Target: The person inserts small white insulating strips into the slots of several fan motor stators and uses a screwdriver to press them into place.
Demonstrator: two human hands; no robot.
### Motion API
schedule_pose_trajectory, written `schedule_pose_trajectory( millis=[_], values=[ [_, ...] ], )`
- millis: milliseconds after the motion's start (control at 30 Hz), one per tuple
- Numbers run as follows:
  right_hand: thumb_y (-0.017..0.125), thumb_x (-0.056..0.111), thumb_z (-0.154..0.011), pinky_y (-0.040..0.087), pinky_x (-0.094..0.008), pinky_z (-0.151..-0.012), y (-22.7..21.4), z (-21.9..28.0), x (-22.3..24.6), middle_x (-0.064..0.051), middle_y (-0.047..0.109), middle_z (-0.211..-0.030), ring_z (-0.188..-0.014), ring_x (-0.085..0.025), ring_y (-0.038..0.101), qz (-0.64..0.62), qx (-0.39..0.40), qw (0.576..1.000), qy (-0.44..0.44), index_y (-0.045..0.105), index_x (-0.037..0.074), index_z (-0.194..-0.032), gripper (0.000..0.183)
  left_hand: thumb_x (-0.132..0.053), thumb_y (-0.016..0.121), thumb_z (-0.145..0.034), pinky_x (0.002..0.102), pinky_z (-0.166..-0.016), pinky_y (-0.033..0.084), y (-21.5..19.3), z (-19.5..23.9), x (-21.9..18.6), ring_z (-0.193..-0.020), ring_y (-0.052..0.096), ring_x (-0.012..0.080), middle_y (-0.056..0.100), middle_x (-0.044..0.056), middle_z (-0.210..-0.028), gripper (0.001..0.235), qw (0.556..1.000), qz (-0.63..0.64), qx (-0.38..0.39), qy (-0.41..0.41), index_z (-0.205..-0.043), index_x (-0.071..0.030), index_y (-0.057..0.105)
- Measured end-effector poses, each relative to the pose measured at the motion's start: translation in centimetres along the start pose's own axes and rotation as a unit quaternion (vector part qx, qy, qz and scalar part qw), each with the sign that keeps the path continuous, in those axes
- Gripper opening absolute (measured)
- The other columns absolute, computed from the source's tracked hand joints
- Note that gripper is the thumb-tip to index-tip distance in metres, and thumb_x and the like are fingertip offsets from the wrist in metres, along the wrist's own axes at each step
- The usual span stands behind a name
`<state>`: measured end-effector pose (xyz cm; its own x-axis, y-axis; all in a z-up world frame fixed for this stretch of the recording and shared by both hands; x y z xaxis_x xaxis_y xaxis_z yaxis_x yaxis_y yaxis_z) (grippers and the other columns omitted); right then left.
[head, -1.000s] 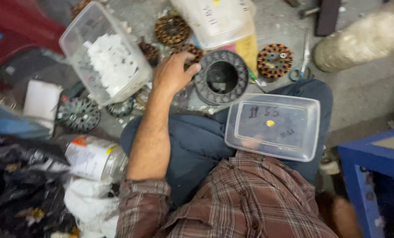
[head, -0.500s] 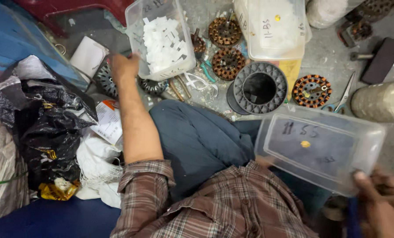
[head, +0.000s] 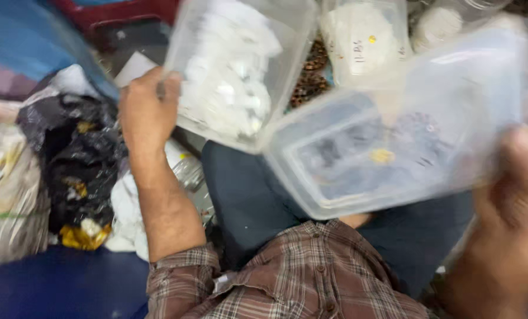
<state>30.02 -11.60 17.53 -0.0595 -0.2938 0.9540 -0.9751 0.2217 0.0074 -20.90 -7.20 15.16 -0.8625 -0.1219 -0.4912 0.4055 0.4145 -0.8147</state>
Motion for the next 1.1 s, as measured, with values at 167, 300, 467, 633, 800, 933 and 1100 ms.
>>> schedule_pose_trajectory(
  millis=[167,300,467,633,800,933,1100],
  values=[
    [0.082,-0.005,-0.093,0.052,-0.033,-0.113,15.6,-4.6,-6.6,-0.018,0.066,-0.136,-0.126,-0.022,0.064,-0.087,0.192,0.977,-0.02,0.061,-0.007,-0.141,0.052,-0.035,0.074,-0.092,0.048,-0.074,0.053,-2.3,3.3,-2.0,-0.087,0.071,0.0388,0.076,0.013,-0.096,0.023,0.997,-0.02,0.073,0.001,-0.107,-0.019,0.082],
    [0.084,0.001,-0.084,0.056,-0.034,-0.102,21.9,-2.2,-10.6,-0.016,0.07,-0.125,-0.113,-0.02,0.068,-0.036,0.24,0.968,0.071,0.061,-0.006,-0.134,0.055,-0.035,0.078,-0.088,0.039,-0.074,0.057,-1.9,5.0,2.0,-0.085,0.076,0.026,0.077,0.009,-0.096,0.024,0.995,0.068,0.075,0.005,-0.104,-0.016,0.082],
    [0.083,0.0,-0.095,0.054,-0.036,-0.111,22.3,0.9,-11.0,-0.017,0.069,-0.132,-0.12,-0.022,0.067,-0.085,0.23,0.969,0.033,0.061,-0.008,-0.139,0.049,-0.038,0.077,-0.094,0.029,-0.068,0.057,2.1,7.4,6.4,-0.075,0.069,0.0117,0.078,0.013,-0.088,0.041,0.882,0.457,-0.021,-0.111,-0.098,0.003,0.081],
    [0.083,0.002,-0.101,0.053,-0.036,-0.115,20.7,3.4,-9.1,-0.019,0.068,-0.136,-0.122,-0.022,0.067,-0.116,0.2,0.973,0.007,0.059,-0.011,-0.14,0.048,-0.059,0.053,-0.098,0.031,-0.076,0.063,4.0,10.1,7.2,-0.078,0.078,0.0191,0.081,0.016,-0.091,0.07,0.767,0.614,-0.111,-0.149,-0.097,0.005,0.081],
    [0.083,0.004,-0.104,0.053,-0.037,-0.117,21.0,5.5,-7.8,-0.02,0.067,-0.136,-0.124,-0.023,0.066,-0.076,0.171,0.982,-0.031,0.057,-0.012,-0.141,0.048,-0.069,0.037,-0.1,0.036,-0.087,0.064,4.3,11.0,7.5,-0.092,0.078,0.0248,0.08,0.022,-0.103,0.089,0.718,0.665,-0.115,-0.171,-0.103,0.01,0.077],
    [0.083,0.007,-0.104,0.052,-0.036,-0.116,21.3,5.1,-8.6,-0.02,0.065,-0.137,-0.124,-0.023,0.064,-0.094,0.145,0.985,-0.012,0.057,-0.011,-0.14,0.048,-0.071,0.041,-0.098,0.036,-0.098,0.061,4.2,10.9,5.7,-0.109,0.075,0.0248,0.076,0.02,-0.118,0.087,0.64,0.761,-0.071,-0.076,-0.115,0.008,0.074],
    [0.085,0.007,-0.101,0.053,-0.036,-0.111,21.1,3.5,-10.1,-0.02,0.053,-0.133,-0.122,-0.023,0.062,0.016,0.16,0.987,-0.028,0.065,-0.013,-0.133,0.042,-0.042,0.067,-0.102,0.033,-0.102,0.059,3.4,12.0,5.3,-0.115,0.07,0.0199,0.072,0.015,-0.128,0.052,0.811,0.58,-0.071,-0.016,-0.13,0.001,0.066]
  ],
)
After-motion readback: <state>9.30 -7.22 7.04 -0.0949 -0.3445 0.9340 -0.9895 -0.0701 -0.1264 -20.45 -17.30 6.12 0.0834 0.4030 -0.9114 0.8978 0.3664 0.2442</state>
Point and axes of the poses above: each hand's wrist, its own z-axis away from the middle knuckle, its own y-axis out of the palm, x = y × z, the point moved 6 cm from there along -z, towards the middle knuckle
